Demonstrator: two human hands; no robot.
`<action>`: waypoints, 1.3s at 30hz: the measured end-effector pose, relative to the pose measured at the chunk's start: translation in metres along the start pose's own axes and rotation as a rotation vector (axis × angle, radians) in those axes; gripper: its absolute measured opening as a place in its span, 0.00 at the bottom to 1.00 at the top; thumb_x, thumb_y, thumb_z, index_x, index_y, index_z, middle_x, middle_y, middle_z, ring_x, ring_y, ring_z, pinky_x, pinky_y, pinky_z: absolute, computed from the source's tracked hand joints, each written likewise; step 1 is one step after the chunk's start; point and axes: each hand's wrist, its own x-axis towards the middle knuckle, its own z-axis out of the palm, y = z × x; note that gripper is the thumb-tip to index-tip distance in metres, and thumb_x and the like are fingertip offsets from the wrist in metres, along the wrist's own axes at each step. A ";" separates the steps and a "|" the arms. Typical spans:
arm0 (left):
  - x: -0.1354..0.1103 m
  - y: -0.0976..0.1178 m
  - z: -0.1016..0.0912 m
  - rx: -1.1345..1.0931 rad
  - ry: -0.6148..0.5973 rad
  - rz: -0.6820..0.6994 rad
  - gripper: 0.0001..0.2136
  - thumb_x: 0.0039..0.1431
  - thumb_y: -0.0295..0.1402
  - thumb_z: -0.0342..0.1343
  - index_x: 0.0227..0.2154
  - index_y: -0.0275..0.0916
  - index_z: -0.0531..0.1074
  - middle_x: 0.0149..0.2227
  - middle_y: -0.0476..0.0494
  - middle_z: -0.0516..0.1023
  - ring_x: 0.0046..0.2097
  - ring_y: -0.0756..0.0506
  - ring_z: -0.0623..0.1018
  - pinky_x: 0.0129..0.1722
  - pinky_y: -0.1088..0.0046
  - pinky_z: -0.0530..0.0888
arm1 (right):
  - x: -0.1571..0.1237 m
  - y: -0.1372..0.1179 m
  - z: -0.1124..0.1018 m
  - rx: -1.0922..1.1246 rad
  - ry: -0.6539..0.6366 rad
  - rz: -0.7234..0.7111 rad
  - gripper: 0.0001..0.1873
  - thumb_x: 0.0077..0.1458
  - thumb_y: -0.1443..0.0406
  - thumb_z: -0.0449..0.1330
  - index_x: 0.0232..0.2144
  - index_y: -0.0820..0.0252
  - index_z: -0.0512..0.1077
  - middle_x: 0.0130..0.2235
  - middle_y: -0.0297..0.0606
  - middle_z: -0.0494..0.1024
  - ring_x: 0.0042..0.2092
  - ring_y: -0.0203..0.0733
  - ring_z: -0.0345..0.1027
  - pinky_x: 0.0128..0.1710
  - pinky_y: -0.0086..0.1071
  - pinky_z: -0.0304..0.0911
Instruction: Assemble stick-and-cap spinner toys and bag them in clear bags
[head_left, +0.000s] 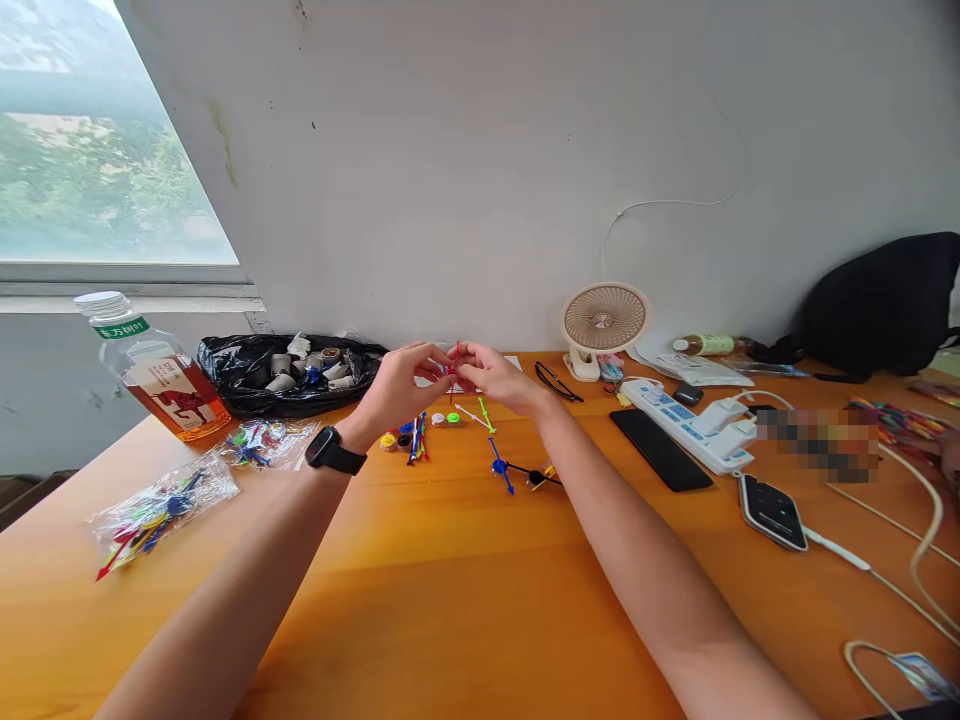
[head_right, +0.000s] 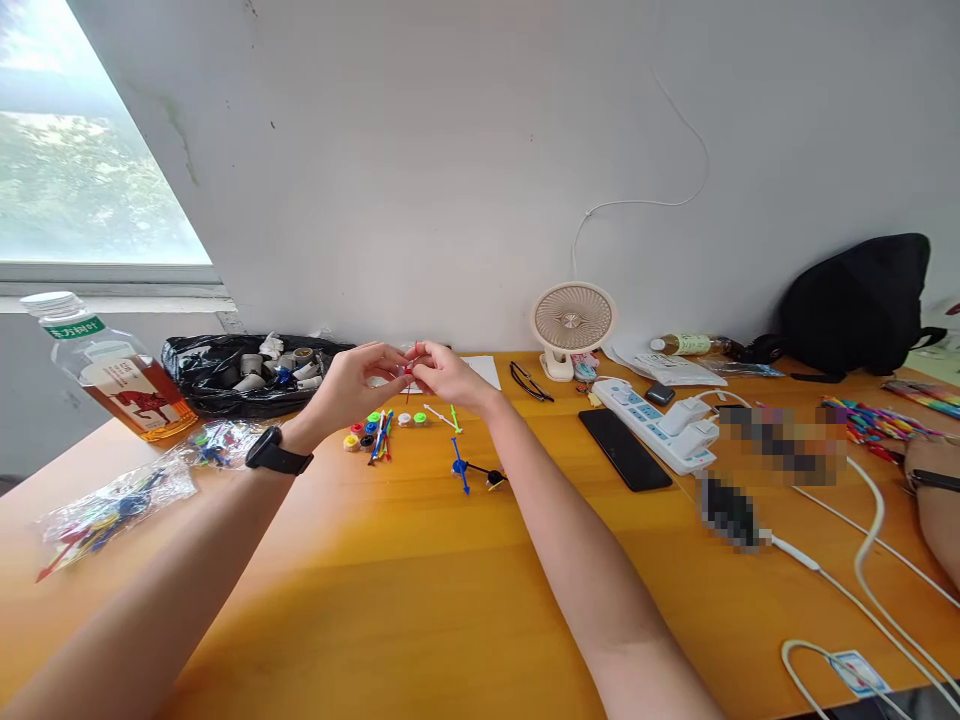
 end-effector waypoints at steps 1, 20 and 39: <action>-0.001 0.000 -0.001 0.010 -0.007 -0.012 0.08 0.60 0.36 0.66 0.39 0.38 0.80 0.39 0.43 0.83 0.38 0.46 0.83 0.42 0.68 0.82 | 0.001 0.003 0.002 -0.002 0.000 0.001 0.07 0.59 0.65 0.60 0.40 0.56 0.67 0.32 0.29 0.70 0.30 0.33 0.60 0.31 0.27 0.58; -0.031 -0.029 0.017 0.154 -0.682 -0.287 0.09 0.54 0.35 0.66 0.38 0.41 0.83 0.34 0.46 0.85 0.21 0.50 0.77 0.20 0.75 0.70 | -0.005 0.033 -0.034 -1.153 -0.119 0.566 0.11 0.60 0.62 0.63 0.42 0.63 0.79 0.45 0.52 0.83 0.41 0.51 0.76 0.35 0.34 0.61; -0.023 -0.057 -0.005 0.393 -0.366 0.046 0.15 0.63 0.42 0.64 0.49 0.41 0.82 0.49 0.38 0.82 0.49 0.39 0.78 0.52 0.63 0.73 | -0.014 -0.003 -0.015 -1.037 -0.639 0.695 0.09 0.41 0.64 0.75 0.21 0.60 0.79 0.30 0.37 0.84 0.40 0.46 0.75 0.36 0.32 0.60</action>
